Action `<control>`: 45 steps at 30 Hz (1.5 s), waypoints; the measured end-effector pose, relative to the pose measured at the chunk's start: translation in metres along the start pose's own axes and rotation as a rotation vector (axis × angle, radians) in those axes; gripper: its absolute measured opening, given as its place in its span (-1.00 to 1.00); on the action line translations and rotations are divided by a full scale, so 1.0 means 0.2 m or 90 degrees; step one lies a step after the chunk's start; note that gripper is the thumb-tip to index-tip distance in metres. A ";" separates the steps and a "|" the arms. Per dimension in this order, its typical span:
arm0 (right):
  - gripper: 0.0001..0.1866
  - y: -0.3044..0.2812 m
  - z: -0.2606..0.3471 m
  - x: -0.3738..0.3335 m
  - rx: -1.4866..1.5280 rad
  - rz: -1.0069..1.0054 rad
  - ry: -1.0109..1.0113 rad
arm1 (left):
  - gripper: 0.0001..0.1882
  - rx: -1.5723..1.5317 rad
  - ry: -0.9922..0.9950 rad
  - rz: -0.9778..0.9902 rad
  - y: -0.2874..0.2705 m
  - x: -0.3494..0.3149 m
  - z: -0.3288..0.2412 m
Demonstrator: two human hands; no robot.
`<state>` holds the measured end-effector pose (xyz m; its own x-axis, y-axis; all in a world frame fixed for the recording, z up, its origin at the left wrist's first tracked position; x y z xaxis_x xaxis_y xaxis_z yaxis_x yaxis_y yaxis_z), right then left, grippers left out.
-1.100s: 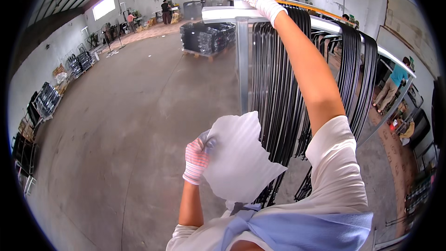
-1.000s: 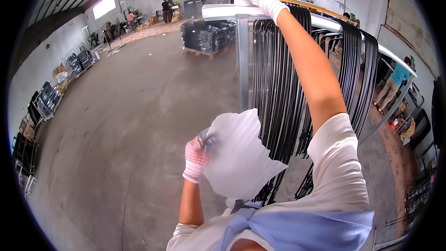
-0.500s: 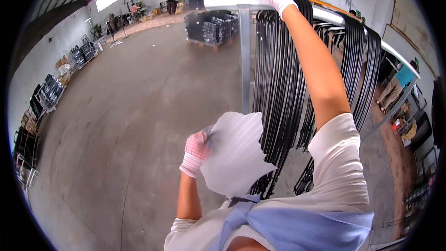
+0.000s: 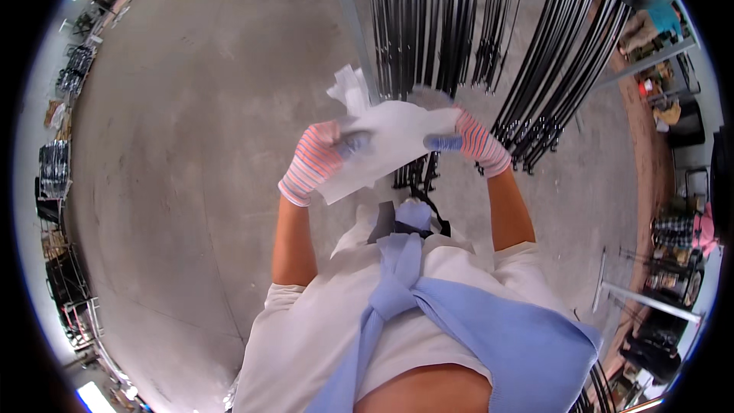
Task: The person wraps bundles of long black metal rods with white protective film in a warehouse. They pull film from a roll, encircle the rod bundle, and smooth the film along the length of the rods, repeating this process for multiple bundles.
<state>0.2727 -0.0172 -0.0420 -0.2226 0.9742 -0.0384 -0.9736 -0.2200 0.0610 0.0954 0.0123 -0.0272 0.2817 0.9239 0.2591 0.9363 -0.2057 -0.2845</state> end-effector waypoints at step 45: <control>-0.53 -0.02 -1.30 -0.21 -0.948 0.069 0.544 | -0.78 -0.004 -0.158 0.213 1.02 -0.03 1.21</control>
<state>0.2734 -0.0696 -0.3005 0.2337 0.7605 -0.6059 -0.0495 -0.6130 -0.7885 0.2349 0.0424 -0.3095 0.5125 0.8551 -0.0779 0.8030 -0.5094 -0.3092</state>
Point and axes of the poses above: each hand's wrist, its own x-axis towards the middle knuckle, its own y-axis out of the palm, z = x × y, the point moved 9 cm from there along x, towards the middle knuckle, and after that the axes turned 9 degrees about -z, right-handed, at the moved point
